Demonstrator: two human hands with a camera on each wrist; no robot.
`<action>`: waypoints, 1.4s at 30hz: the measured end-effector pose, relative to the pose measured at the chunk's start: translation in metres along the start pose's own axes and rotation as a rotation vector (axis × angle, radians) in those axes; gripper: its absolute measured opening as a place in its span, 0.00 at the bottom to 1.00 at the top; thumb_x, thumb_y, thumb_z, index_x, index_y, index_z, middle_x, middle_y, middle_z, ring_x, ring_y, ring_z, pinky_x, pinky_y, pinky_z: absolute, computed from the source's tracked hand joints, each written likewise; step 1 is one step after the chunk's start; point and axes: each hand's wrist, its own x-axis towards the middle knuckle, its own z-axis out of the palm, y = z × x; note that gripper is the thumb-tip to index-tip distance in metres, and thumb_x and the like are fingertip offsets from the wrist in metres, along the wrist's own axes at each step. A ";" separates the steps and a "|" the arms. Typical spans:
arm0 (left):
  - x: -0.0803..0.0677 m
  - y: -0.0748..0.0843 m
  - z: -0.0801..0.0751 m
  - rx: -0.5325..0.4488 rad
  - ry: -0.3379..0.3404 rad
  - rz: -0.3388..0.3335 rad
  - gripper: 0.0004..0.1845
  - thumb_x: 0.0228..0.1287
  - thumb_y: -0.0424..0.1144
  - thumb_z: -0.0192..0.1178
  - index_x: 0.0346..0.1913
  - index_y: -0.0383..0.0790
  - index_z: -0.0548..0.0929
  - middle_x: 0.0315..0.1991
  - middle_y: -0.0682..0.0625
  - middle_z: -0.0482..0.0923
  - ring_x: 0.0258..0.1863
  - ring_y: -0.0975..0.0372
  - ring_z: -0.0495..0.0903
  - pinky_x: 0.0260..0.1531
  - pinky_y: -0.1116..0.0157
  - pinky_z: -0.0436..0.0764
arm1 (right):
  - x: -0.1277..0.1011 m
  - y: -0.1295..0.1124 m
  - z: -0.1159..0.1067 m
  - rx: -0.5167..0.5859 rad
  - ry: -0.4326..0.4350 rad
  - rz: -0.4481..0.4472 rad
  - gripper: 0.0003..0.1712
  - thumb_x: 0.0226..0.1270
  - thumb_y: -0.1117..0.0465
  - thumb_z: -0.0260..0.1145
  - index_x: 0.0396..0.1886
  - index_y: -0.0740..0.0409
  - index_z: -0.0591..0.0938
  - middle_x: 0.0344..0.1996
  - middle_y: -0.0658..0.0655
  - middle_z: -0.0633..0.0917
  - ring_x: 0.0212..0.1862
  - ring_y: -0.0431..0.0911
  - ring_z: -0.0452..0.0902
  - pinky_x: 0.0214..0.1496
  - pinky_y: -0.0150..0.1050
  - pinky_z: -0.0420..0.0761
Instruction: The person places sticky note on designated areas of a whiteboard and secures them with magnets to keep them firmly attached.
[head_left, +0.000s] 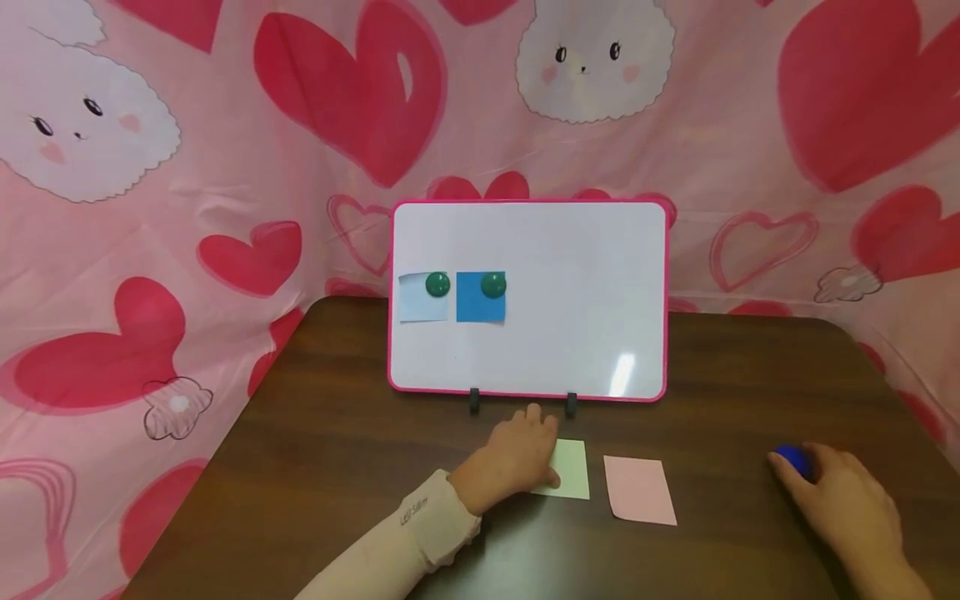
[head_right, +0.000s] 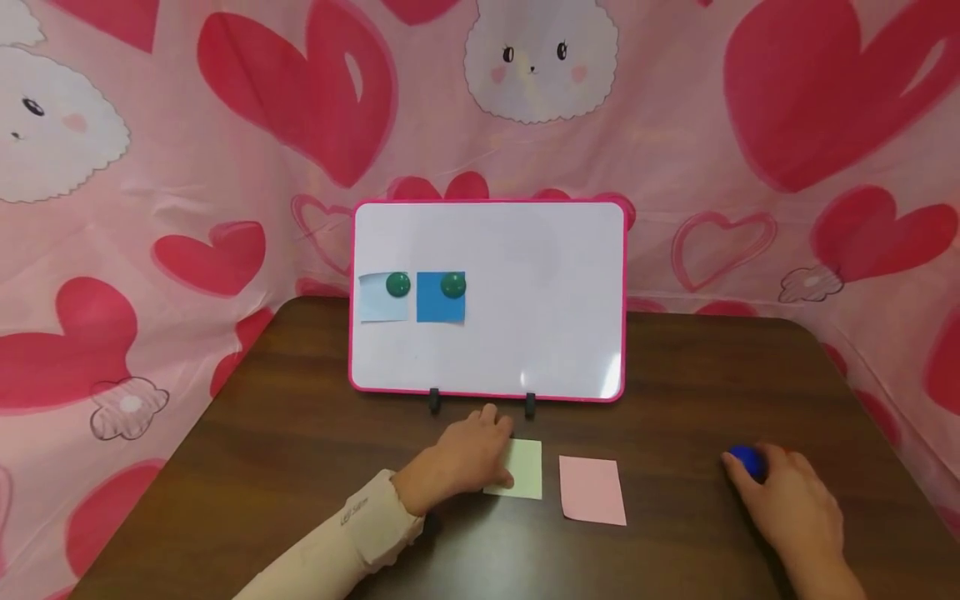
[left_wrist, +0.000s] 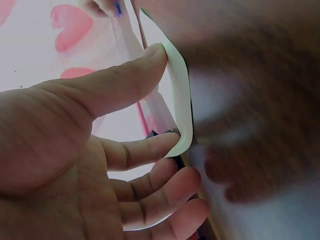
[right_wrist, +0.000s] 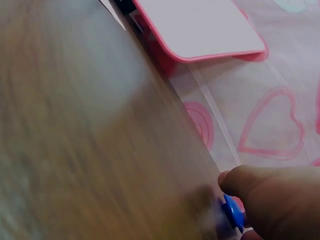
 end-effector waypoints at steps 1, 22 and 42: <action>0.000 0.000 0.000 -0.004 -0.002 0.000 0.34 0.52 0.58 0.76 0.56 0.41 0.78 0.42 0.47 0.70 0.39 0.57 0.75 0.31 0.61 0.80 | -0.001 0.000 0.001 -0.001 -0.005 -0.002 0.40 0.73 0.39 0.61 0.55 0.77 0.73 0.46 0.83 0.75 0.48 0.79 0.71 0.41 0.71 0.72; 0.004 -0.003 0.010 0.074 0.110 0.013 0.08 0.65 0.38 0.65 0.43 0.38 0.81 0.33 0.47 0.73 0.29 0.58 0.80 0.23 0.61 0.81 | -0.002 -0.002 -0.001 -0.007 -0.030 -0.022 0.39 0.76 0.41 0.58 0.52 0.81 0.72 0.46 0.84 0.73 0.48 0.79 0.69 0.40 0.72 0.71; 0.006 -0.017 -0.024 -0.109 0.106 0.121 0.10 0.60 0.30 0.62 0.41 0.46 0.86 0.35 0.55 0.82 0.30 0.65 0.75 0.26 0.70 0.75 | 0.000 0.002 -0.004 -0.001 -0.031 0.003 0.40 0.75 0.40 0.59 0.51 0.80 0.73 0.46 0.84 0.73 0.48 0.80 0.69 0.40 0.71 0.71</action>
